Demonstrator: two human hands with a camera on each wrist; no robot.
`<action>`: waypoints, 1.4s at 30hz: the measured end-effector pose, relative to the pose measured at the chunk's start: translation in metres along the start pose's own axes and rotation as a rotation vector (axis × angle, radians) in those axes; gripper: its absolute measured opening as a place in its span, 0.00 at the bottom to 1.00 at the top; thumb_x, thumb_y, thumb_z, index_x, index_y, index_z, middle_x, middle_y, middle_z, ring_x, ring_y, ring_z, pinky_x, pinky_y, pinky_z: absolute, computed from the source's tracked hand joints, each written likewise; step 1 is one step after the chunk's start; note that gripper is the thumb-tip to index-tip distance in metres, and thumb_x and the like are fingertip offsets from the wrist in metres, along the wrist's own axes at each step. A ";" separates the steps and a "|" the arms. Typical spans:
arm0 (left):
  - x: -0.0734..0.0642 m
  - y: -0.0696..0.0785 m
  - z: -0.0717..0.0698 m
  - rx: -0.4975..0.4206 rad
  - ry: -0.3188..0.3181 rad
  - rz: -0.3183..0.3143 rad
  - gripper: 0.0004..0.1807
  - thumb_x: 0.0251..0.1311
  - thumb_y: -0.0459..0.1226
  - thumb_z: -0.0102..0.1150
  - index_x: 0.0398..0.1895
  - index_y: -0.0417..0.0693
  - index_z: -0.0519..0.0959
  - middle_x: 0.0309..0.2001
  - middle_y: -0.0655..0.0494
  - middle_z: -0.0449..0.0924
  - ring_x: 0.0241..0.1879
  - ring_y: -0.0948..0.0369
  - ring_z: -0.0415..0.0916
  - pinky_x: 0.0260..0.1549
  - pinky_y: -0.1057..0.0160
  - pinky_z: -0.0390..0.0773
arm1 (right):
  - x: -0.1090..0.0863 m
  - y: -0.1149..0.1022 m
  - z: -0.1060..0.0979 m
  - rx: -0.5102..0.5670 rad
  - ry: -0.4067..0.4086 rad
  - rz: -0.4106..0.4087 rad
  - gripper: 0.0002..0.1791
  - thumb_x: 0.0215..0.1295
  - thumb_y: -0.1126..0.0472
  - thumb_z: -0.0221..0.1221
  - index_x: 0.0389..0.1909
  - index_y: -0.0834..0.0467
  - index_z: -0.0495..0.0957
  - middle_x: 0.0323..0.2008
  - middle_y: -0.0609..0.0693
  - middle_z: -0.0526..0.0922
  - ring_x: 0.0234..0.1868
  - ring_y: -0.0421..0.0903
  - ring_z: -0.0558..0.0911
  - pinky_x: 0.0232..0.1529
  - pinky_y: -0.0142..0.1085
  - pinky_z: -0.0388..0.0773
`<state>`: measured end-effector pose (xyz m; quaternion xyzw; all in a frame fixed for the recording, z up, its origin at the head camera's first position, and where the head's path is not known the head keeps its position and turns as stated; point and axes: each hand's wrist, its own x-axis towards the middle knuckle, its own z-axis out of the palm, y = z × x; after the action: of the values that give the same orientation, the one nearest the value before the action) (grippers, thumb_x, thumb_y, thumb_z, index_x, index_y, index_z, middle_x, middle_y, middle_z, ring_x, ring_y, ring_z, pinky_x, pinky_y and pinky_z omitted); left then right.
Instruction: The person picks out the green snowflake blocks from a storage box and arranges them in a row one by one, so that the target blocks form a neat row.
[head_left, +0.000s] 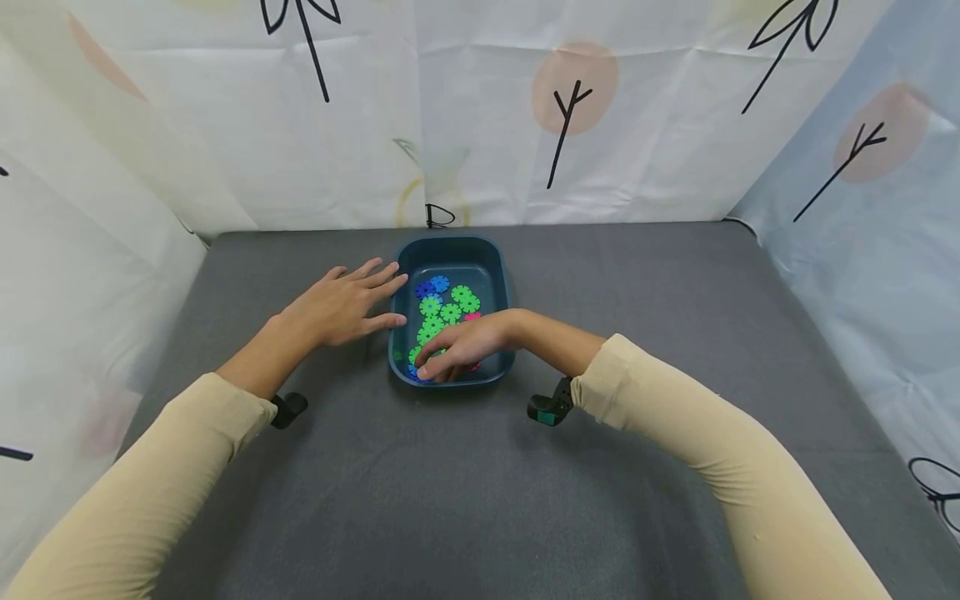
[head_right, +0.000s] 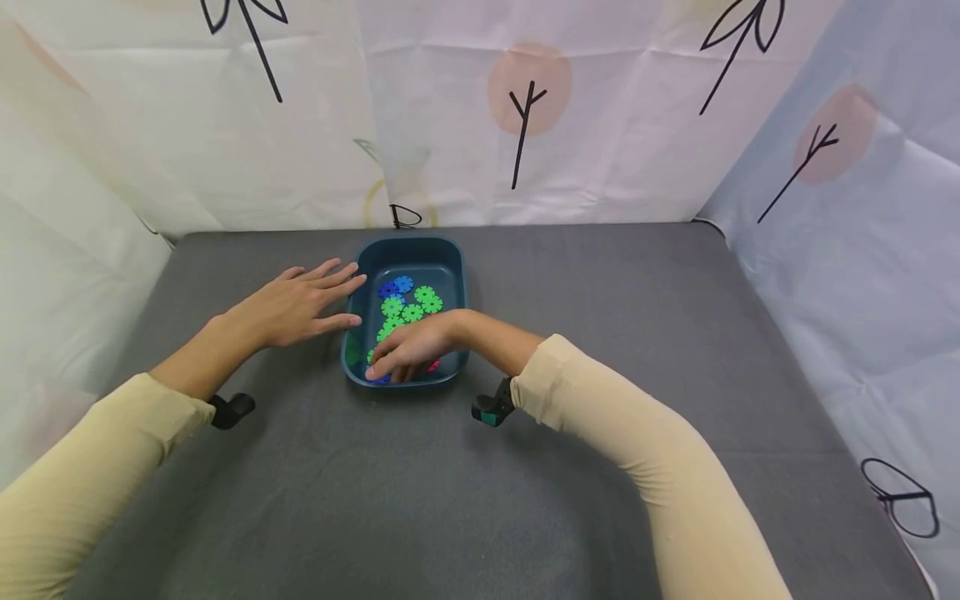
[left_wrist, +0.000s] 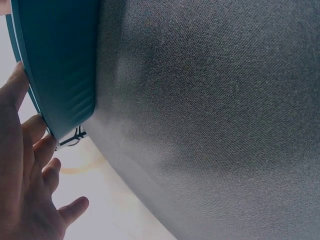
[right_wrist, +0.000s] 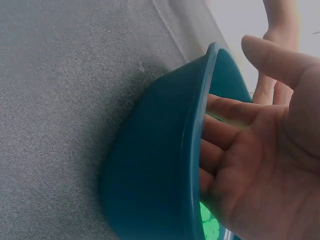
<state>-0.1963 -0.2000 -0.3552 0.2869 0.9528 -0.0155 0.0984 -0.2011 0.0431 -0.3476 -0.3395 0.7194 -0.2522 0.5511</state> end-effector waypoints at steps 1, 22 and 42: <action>0.000 0.000 0.000 0.000 -0.001 0.000 0.41 0.71 0.61 0.45 0.79 0.49 0.55 0.78 0.46 0.49 0.77 0.45 0.42 0.68 0.33 0.52 | -0.001 0.000 0.000 0.002 0.005 -0.004 0.33 0.77 0.43 0.47 0.76 0.55 0.59 0.60 0.48 0.77 0.58 0.41 0.78 0.64 0.41 0.71; -0.001 0.001 0.000 0.003 0.001 0.001 0.41 0.71 0.61 0.45 0.79 0.48 0.55 0.78 0.45 0.49 0.77 0.45 0.43 0.68 0.33 0.51 | -0.014 -0.005 -0.001 -0.021 0.088 -0.172 0.27 0.68 0.66 0.61 0.67 0.66 0.70 0.47 0.51 0.87 0.51 0.42 0.84 0.54 0.35 0.78; 0.000 0.004 -0.002 0.019 -0.022 -0.013 0.42 0.71 0.61 0.45 0.79 0.48 0.53 0.79 0.45 0.47 0.77 0.44 0.42 0.68 0.32 0.50 | -0.069 0.026 -0.012 -0.031 0.348 -0.187 0.20 0.66 0.66 0.64 0.58 0.64 0.79 0.22 0.58 0.83 0.30 0.46 0.79 0.36 0.36 0.71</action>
<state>-0.1949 -0.1967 -0.3528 0.2817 0.9532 -0.0285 0.1059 -0.2068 0.1122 -0.3204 -0.3645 0.7731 -0.3459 0.3871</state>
